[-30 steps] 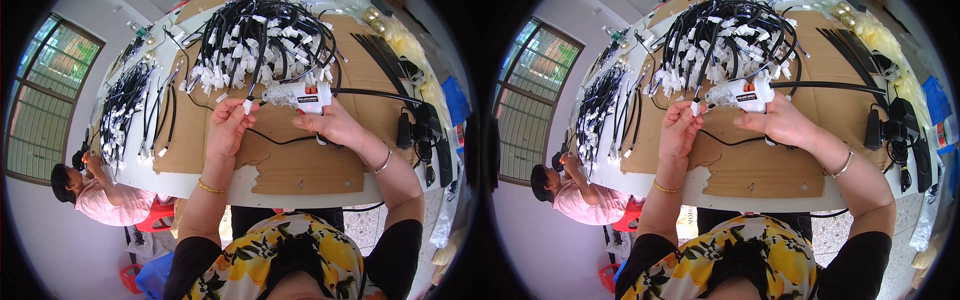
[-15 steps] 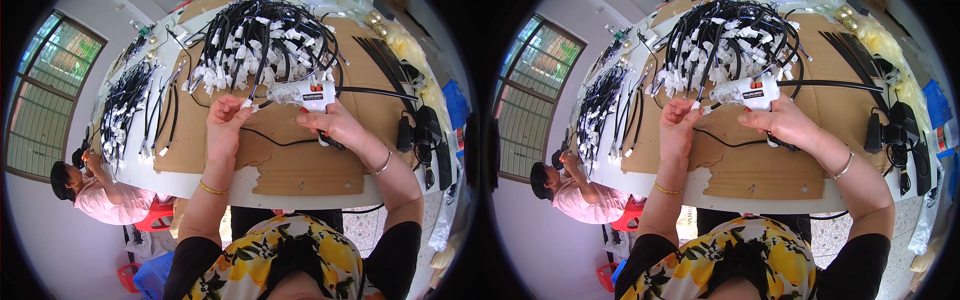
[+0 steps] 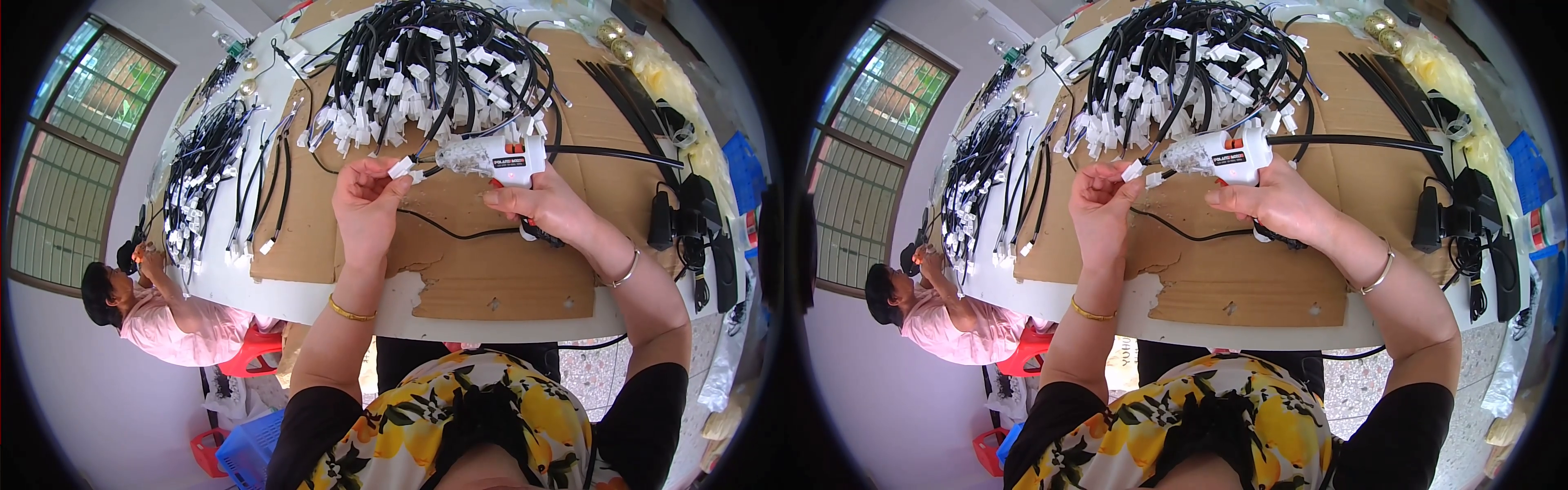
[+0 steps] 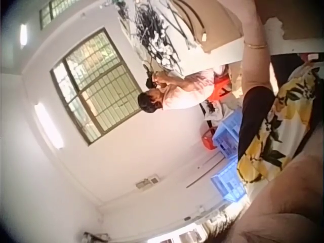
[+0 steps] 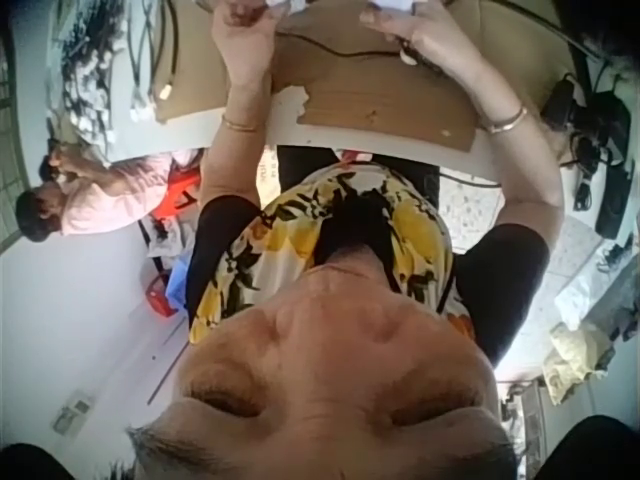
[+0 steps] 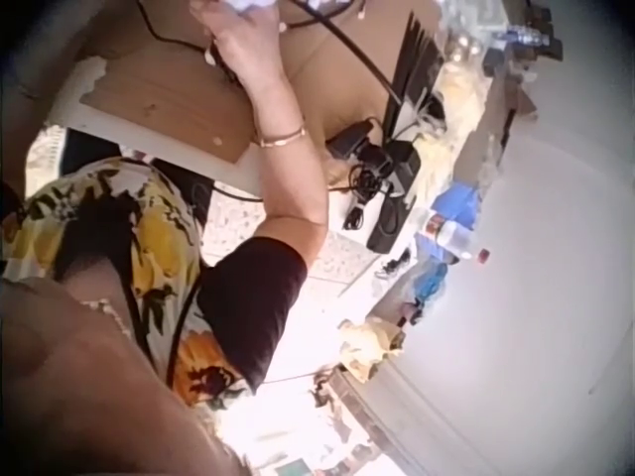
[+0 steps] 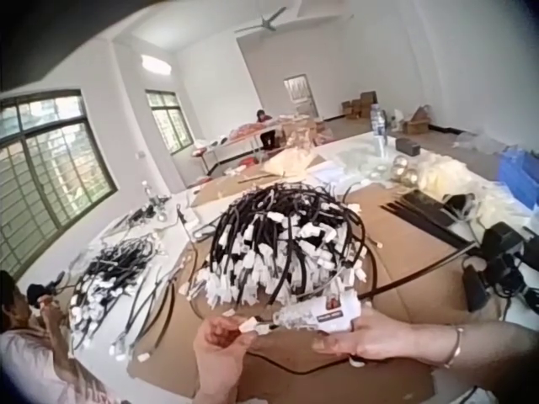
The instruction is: Assembling decorative lights by using a hot glue gun to attach small white pieces to a wire frame.
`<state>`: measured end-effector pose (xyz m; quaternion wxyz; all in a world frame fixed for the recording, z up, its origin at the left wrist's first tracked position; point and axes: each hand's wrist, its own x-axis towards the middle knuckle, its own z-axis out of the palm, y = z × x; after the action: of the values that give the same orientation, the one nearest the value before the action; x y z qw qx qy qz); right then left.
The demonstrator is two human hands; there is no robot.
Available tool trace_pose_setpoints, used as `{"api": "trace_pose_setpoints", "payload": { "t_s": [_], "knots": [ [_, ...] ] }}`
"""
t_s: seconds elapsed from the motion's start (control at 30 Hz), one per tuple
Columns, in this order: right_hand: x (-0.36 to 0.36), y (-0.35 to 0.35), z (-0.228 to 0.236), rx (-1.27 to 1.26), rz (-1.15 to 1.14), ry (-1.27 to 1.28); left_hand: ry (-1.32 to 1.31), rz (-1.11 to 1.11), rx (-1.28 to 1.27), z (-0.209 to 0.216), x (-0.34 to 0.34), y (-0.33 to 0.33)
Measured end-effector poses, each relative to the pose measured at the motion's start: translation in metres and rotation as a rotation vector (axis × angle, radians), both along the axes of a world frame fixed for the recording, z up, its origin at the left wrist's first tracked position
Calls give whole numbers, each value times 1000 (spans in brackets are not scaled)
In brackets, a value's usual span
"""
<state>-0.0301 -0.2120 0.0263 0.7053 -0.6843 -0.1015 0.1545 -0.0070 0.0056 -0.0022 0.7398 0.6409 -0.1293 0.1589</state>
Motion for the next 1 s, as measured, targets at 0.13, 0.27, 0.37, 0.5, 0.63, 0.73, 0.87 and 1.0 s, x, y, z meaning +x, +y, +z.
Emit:
{"api": "trace_pose_setpoints", "payload": {
  "t_s": [0.13,0.27,0.37,0.5,0.63,0.73,0.87,1.0],
  "knots": [
    [-1,-1,2,7,6,7,-3,6,29,1,-2,-2],
    [0,-1,0,21,10,38,-18,18,88,2,-4,-2],
    [0,-1,0,17,0,35,-45,31,150,2,-5,-4],
    [-1,-1,0,28,6,40,-52,57,201,1,-6,-3],
    [0,-1,-2,6,23,0,-69,68,216,1,-6,-4],
    [0,0,-2,3,4,-18,-66,82,227,1,-6,-3],
    [0,0,-1,21,21,-10,-44,82,185,2,-5,-3],
    [-1,1,-1,21,6,-29,-1,74,109,3,-4,-3]
  ]
}}
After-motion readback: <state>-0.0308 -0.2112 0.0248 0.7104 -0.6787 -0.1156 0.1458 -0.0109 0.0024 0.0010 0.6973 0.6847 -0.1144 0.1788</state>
